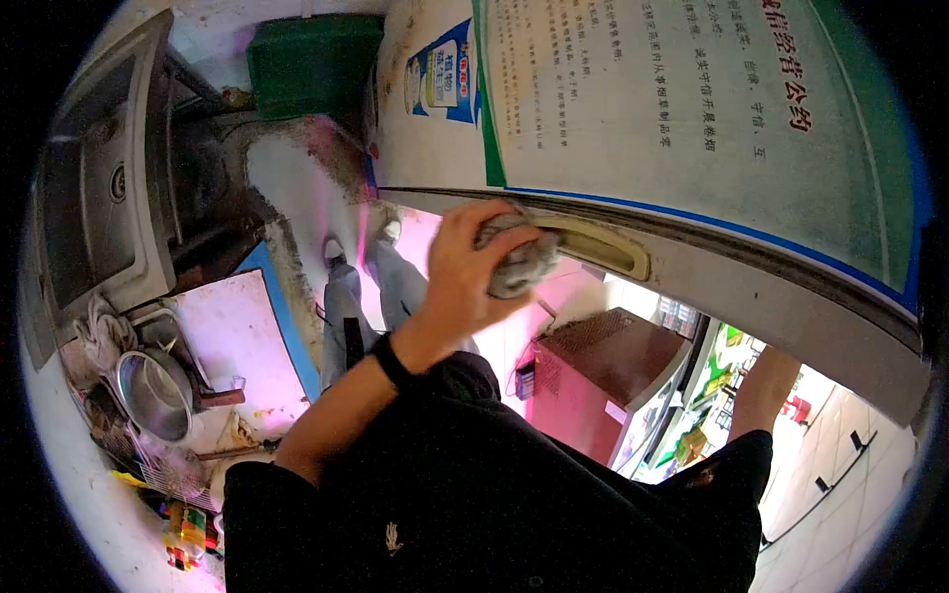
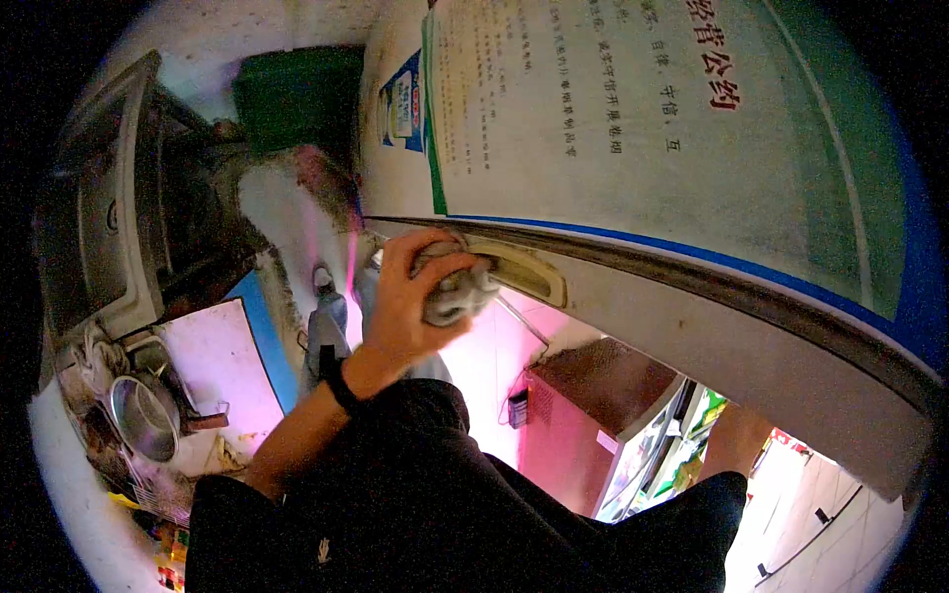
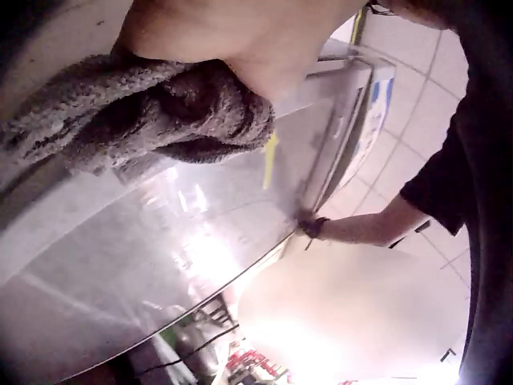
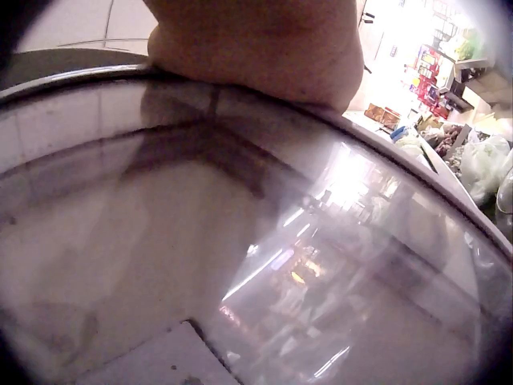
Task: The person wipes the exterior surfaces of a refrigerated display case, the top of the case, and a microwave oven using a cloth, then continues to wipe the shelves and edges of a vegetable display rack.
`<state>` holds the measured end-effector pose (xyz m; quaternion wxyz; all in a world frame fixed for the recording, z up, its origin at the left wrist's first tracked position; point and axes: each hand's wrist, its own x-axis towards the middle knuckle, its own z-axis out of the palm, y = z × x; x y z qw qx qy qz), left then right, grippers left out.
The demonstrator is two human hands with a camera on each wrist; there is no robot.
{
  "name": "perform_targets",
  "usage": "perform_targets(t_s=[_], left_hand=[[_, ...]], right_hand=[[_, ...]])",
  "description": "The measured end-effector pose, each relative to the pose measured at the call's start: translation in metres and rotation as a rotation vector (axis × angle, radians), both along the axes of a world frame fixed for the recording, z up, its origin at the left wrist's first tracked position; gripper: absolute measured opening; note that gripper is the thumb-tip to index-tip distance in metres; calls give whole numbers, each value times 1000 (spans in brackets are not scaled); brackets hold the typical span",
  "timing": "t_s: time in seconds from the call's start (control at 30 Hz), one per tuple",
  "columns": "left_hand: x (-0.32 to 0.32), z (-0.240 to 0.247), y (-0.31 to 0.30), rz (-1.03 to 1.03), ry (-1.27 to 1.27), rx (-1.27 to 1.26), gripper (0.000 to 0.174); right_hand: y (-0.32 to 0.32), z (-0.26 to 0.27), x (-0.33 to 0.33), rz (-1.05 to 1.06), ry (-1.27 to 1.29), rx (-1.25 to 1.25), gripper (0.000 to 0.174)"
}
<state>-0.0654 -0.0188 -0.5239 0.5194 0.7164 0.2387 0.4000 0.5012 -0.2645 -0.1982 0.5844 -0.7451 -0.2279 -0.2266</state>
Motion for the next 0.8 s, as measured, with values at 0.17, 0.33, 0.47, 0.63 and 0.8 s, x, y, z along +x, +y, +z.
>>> perform_targets(t_s=[0.17, 0.33, 0.47, 0.63, 0.8], left_hand=[[0, -14, 13, -94, -88, -87, 46], [-2, -19, 28, 138, -386, -578, 43], [22, 64, 57, 64, -477, 60, 59], [59, 52, 66, 7, -543, 303, 61], [59, 6, 68, 56, -453, 53, 51]], right_hand=[[-4, -7, -6, -5, -14, 15, 47], [-5, -10, -16, -3, -23, 91, 47], [-6, -16, -23, -5, -29, 109, 48], [-5, -23, -31, 2, -32, 157, 48], [1, -33, -44, 12, -26, 229, 49]])
